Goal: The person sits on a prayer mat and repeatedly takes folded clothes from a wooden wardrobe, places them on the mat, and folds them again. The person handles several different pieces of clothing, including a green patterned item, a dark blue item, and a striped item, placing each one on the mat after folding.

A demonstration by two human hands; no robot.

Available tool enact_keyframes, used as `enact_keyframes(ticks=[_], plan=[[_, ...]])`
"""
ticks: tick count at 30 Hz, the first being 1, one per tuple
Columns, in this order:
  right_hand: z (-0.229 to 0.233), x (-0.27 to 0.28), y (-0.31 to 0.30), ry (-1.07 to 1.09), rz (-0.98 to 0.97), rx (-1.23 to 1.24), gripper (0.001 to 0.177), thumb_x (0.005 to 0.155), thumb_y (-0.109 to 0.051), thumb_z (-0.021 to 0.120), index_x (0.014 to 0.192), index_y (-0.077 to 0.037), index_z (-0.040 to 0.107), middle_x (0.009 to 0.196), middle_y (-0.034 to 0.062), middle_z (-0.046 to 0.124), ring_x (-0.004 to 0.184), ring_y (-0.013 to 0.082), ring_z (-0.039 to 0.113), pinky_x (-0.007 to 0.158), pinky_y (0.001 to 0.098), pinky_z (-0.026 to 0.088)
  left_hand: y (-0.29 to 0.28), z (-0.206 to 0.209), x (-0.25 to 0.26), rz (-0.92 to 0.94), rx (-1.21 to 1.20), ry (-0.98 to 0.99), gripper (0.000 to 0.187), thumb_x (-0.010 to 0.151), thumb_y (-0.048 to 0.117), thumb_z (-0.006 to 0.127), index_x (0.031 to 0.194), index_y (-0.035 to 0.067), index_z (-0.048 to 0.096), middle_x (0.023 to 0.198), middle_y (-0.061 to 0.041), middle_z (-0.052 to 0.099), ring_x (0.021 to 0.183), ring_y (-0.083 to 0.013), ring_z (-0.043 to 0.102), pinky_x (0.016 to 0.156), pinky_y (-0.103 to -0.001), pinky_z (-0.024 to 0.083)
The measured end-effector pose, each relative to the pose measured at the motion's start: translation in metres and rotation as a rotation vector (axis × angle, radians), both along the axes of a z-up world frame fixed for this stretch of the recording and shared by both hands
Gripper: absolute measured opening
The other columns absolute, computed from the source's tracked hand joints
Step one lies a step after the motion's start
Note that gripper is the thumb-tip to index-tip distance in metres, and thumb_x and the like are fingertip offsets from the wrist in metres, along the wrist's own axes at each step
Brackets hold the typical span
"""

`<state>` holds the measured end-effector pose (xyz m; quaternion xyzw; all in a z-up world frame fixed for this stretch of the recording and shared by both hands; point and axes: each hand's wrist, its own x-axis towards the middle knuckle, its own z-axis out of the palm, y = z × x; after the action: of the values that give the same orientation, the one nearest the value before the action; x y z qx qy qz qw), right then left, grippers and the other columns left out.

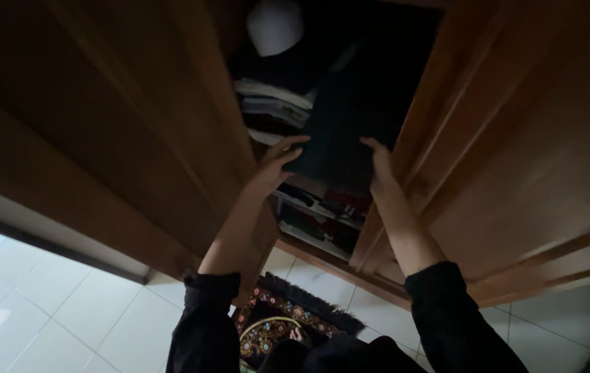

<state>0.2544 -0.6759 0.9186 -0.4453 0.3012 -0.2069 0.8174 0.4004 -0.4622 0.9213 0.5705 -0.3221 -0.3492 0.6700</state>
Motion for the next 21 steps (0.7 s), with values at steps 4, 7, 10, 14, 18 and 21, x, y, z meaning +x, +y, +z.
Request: enact_keyframes(ticks=[4, 7, 10, 14, 18, 21], plan=[[0.019, -0.029, 0.013, 0.22, 0.058, 0.056, 0.097, 0.079, -0.038, 0.071, 0.161, -0.009, 0.026, 0.16, 0.0218, 0.035, 0.144, 0.0422, 0.039, 0.115, 0.0524, 0.036, -0.01, -0.004, -0.022, -0.041, -0.144, 0.057, 0.052, 0.097, 0.031, 0.072, 0.146, 0.022, 0.058, 0.156, -0.016, 0.048, 0.143, -0.0336, 0.047, 0.119, -0.048, 0.041], [0.016, -0.045, 0.018, 0.289, 0.122, 0.08, 0.094, 0.079, -0.036, 0.07, 0.16, -0.01, 0.029, 0.157, 0.0232, 0.038, 0.14, 0.0437, 0.042, 0.111, 0.0554, 0.04, -0.013, -0.001, -0.045, 0.054, -0.061, 0.015, 0.059, 0.095, 0.033, 0.07, 0.151, 0.029, 0.052, 0.163, -0.012, 0.042, 0.149, -0.0313, 0.04, 0.121, -0.045, 0.036], [-0.011, -0.041, 0.01, 0.157, 0.216, 0.097, 0.088, 0.077, -0.032, 0.072, 0.154, -0.006, 0.038, 0.148, 0.0248, 0.049, 0.129, 0.0427, 0.054, 0.104, 0.0511, 0.049, -0.016, -0.007, -0.063, 0.163, 0.035, -0.001, 0.063, 0.09, 0.03, 0.072, 0.151, 0.03, 0.052, 0.164, -0.006, 0.037, 0.149, -0.0294, 0.035, 0.118, -0.046, 0.039], [-0.053, -0.046, 0.002, 0.061, 0.369, 0.16, 0.073, 0.076, -0.032, 0.073, 0.141, -0.005, 0.054, 0.133, 0.02, 0.061, 0.115, 0.0354, 0.063, 0.096, 0.044, 0.054, -0.008, -0.027, -0.087, 0.289, 0.043, -0.053, 0.071, 0.082, 0.019, 0.08, 0.147, 0.026, 0.055, 0.155, -0.009, 0.049, 0.143, -0.0308, 0.045, 0.116, -0.046, 0.042], [-0.079, -0.041, 0.012, 0.099, 0.464, 0.103, 0.063, 0.076, -0.032, 0.074, 0.131, -0.003, 0.063, 0.121, 0.0188, 0.068, 0.108, 0.0334, 0.067, 0.092, 0.0411, 0.056, 0.019, -0.043, -0.109, 0.392, -0.009, -0.059, 0.068, 0.081, 0.007, 0.082, 0.145, 0.02, 0.06, 0.143, -0.014, 0.062, 0.132, -0.0302, 0.059, 0.113, -0.043, 0.048], [-0.103, -0.042, 0.021, 0.053, 0.571, 0.022, 0.062, 0.074, -0.032, 0.073, 0.131, -0.008, 0.063, 0.118, 0.016, 0.07, 0.104, 0.0301, 0.069, 0.091, 0.0417, 0.056, 0.045, -0.054, -0.126, 0.477, 0.023, 0.024, 0.071, 0.078, -0.001, 0.08, 0.144, 0.019, 0.061, 0.138, -0.013, 0.064, 0.124, -0.0261, 0.064, 0.106, -0.039, 0.055]])
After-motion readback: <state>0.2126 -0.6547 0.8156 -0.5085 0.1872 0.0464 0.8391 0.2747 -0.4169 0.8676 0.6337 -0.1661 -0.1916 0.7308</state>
